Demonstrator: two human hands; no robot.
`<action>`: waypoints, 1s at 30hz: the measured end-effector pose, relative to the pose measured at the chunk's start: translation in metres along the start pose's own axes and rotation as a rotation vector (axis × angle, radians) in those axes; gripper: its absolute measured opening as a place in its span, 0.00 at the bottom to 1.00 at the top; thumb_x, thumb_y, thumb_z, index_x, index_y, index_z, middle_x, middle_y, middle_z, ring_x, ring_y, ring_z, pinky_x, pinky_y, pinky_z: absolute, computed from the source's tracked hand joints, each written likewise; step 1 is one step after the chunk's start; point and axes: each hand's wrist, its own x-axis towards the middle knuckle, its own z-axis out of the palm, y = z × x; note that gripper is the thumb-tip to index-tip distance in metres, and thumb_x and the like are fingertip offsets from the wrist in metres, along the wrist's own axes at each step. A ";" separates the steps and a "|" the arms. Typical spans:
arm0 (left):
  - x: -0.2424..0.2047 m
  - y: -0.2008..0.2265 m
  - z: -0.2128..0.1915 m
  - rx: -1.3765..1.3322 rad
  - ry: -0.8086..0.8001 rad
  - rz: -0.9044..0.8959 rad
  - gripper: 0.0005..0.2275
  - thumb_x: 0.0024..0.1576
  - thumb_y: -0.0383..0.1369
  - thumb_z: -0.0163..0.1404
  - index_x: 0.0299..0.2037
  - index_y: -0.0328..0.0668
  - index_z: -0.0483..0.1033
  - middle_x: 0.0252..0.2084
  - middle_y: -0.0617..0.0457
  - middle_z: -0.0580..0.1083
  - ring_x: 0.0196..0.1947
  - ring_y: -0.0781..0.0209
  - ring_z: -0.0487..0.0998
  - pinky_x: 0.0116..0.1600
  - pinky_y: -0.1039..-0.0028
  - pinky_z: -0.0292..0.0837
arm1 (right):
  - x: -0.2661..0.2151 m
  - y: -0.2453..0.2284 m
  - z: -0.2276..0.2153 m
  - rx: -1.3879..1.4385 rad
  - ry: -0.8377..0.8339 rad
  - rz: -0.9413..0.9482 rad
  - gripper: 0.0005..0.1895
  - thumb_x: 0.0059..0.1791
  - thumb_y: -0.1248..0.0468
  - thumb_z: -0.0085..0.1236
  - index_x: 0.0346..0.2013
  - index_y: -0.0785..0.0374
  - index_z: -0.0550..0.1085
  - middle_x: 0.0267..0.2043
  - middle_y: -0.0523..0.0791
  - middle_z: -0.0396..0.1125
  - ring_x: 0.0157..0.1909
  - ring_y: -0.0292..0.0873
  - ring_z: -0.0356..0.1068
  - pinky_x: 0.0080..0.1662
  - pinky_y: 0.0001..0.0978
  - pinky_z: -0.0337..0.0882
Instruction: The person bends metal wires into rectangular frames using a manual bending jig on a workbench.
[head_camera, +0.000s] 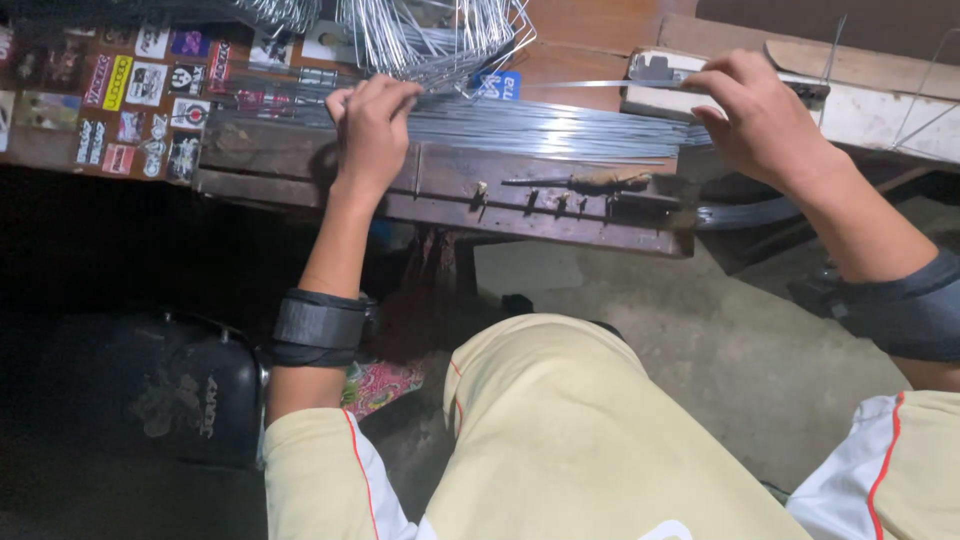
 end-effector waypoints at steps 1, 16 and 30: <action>-0.004 0.000 -0.002 0.000 -0.001 -0.003 0.06 0.62 0.24 0.54 0.44 0.44 0.83 0.41 0.54 0.79 0.44 0.56 0.77 0.57 0.63 0.53 | 0.001 -0.007 -0.003 0.002 -0.002 0.000 0.14 0.52 0.72 0.62 0.52 0.65 0.74 0.51 0.54 0.67 0.54 0.59 0.69 0.52 0.45 0.71; -0.049 0.004 -0.025 0.060 0.136 -0.068 0.05 0.61 0.25 0.55 0.43 0.44 0.83 0.41 0.53 0.78 0.44 0.54 0.77 0.59 0.60 0.53 | 0.028 -0.060 0.067 -0.014 -0.453 -0.013 0.07 0.50 0.62 0.58 0.40 0.60 0.78 0.42 0.48 0.73 0.46 0.55 0.74 0.44 0.49 0.73; -0.065 0.025 -0.027 0.029 0.154 -0.124 0.05 0.61 0.26 0.55 0.43 0.46 0.83 0.41 0.55 0.78 0.45 0.56 0.78 0.60 0.62 0.54 | 0.027 -0.069 0.060 -0.183 -0.267 0.017 0.08 0.47 0.69 0.55 0.41 0.65 0.75 0.45 0.53 0.69 0.42 0.59 0.72 0.40 0.49 0.73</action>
